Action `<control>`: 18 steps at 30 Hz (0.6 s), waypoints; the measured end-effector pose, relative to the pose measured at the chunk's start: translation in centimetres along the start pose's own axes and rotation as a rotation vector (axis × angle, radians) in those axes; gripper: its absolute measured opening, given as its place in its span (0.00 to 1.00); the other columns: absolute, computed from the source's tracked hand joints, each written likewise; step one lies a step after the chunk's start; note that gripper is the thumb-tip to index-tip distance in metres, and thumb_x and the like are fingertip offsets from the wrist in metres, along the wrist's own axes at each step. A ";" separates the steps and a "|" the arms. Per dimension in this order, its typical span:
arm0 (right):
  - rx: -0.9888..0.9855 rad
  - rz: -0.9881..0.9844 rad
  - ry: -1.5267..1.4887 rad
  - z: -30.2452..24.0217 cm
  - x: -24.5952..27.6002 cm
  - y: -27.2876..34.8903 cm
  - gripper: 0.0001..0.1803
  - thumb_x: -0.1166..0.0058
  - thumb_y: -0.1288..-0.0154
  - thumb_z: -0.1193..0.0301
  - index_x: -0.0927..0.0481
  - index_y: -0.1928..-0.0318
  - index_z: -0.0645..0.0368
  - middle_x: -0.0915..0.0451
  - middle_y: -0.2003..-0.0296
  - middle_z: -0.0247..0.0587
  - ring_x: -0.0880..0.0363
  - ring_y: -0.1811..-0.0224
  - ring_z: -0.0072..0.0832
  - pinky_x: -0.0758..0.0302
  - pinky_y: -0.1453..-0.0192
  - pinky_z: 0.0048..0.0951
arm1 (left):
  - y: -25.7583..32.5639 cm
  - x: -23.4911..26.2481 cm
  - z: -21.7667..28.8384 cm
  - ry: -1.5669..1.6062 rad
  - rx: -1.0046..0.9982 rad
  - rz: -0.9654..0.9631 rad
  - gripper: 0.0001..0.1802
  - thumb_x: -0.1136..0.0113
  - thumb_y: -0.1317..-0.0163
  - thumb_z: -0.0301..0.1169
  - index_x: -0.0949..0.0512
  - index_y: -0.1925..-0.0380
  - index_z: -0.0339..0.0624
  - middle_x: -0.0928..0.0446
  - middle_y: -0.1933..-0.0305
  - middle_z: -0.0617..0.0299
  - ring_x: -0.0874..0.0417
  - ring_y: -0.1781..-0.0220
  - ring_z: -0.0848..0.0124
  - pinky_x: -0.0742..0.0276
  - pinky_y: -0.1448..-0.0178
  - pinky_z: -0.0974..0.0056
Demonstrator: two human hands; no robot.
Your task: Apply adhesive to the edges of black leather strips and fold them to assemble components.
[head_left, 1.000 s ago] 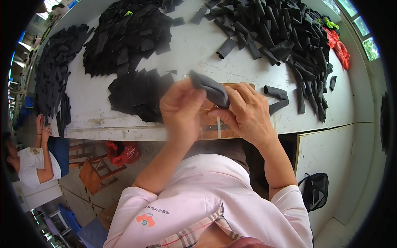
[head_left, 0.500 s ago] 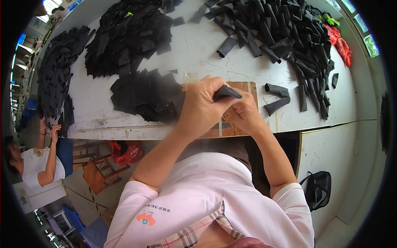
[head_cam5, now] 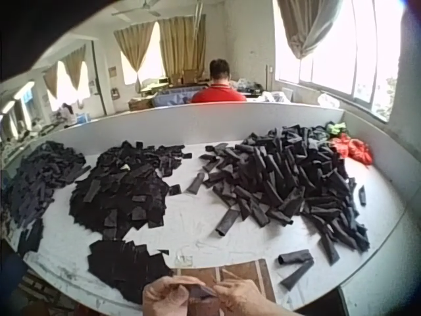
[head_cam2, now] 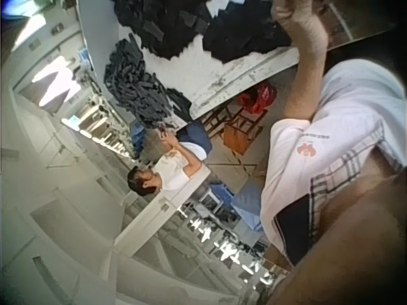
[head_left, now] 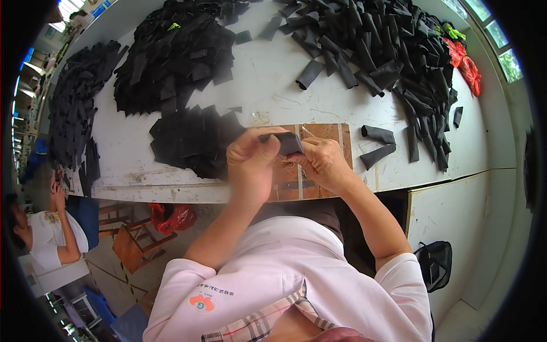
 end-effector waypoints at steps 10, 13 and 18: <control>-0.038 0.018 -0.184 0.7 -0.4 0.5 0.14 0.45 0.47 0.66 0.32 0.81 0.60 0.32 0.85 0.41 0.32 0.81 0.38 0.35 0.77 0.36 | -0.2 -0.6 0.8 -0.120 -0.080 -0.060 0.06 0.43 0.45 0.28 0.24 0.70 0.37 0.23 0.65 0.53 0.24 0.61 0.67 0.31 0.54 0.66; -0.019 -0.106 -0.197 -0.2 0.8 -0.3 0.13 0.46 0.46 0.68 0.30 0.80 0.62 0.34 0.85 0.41 0.33 0.81 0.39 0.37 0.77 0.36 | -0.4 0.0 1.2 -0.216 -0.110 -0.083 0.08 0.44 0.43 0.29 0.25 0.67 0.34 0.23 0.65 0.56 0.24 0.62 0.72 0.32 0.53 0.69; 0.130 0.197 -1.085 -0.6 11.4 -5.0 0.25 0.60 0.34 0.60 0.33 0.85 0.62 0.33 0.88 0.36 0.36 0.88 0.26 0.43 0.84 0.23 | -3.4 6.8 0.8 -0.472 -0.056 0.136 0.07 0.47 0.42 0.25 0.26 0.66 0.31 0.22 0.68 0.58 0.24 0.66 0.78 0.29 0.59 0.73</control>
Point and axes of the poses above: each hand's wrist, its own y-axis away from the middle knuckle, its own x-axis out of the back of the hand, z = x × y, the point moved 9 cm from there along -y, towards the middle knuckle
